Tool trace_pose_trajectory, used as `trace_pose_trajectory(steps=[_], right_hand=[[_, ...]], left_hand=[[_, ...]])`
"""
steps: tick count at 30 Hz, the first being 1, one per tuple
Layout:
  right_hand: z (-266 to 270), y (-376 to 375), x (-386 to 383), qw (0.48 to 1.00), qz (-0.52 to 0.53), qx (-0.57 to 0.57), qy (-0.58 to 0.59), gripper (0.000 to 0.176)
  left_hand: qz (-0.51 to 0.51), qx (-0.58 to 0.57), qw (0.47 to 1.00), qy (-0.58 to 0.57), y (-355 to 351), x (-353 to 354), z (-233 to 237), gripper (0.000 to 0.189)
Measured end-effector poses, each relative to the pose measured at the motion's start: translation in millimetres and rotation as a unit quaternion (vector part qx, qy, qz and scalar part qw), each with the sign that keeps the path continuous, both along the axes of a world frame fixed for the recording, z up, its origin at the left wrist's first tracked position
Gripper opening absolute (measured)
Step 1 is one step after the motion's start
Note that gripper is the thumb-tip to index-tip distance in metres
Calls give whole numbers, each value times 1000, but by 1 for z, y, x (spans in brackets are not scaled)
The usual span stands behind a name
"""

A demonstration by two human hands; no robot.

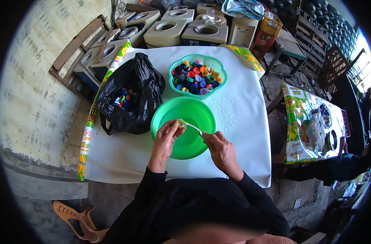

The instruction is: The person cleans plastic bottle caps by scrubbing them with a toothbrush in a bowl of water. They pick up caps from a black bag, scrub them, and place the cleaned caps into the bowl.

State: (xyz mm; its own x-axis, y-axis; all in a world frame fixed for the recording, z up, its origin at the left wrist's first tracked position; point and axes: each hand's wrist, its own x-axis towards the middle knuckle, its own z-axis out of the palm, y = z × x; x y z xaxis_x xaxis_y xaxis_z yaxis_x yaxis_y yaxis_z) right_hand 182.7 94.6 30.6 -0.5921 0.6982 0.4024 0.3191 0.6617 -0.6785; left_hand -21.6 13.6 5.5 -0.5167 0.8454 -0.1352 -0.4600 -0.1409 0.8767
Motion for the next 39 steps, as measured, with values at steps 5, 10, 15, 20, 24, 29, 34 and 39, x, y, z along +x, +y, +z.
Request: trace_pose_trajectory(steps=[5, 10, 15, 20, 24, 29, 34, 39], right_hand=[[0, 3, 9, 997, -65, -7, -38, 22], [-2, 10, 9, 998, -43, 20, -34, 20], [3, 4, 10, 998, 0, 63, -14, 24], [-3, 14, 12, 998, -56, 32, -11, 27], [-5, -3, 7, 998, -7, 39, -49, 27], [2, 2, 12, 998, -62, 22, -23, 27], [-7, 0, 12, 999, -28, 26, -36, 26], [1, -5, 14, 997, -22, 66, -12, 25]], left_hand=[[-15, -9, 1000, -7, 1, 1, -2, 24], [-9, 1, 1000, 12, 2, 1, 3, 23], [-14, 15, 1000, -23, -1, 1, 1, 22], [-17, -2, 1000, -2, -3, 1, 1, 23], [-11, 3, 1000, -10, -5, 1, 4, 23], [-23, -4, 1000, -16, -2, 0, 3, 22], [0, 9, 1000, 23, -3, 4, 6, 22], [-8, -2, 1000, 0, -5, 5, 6, 24]])
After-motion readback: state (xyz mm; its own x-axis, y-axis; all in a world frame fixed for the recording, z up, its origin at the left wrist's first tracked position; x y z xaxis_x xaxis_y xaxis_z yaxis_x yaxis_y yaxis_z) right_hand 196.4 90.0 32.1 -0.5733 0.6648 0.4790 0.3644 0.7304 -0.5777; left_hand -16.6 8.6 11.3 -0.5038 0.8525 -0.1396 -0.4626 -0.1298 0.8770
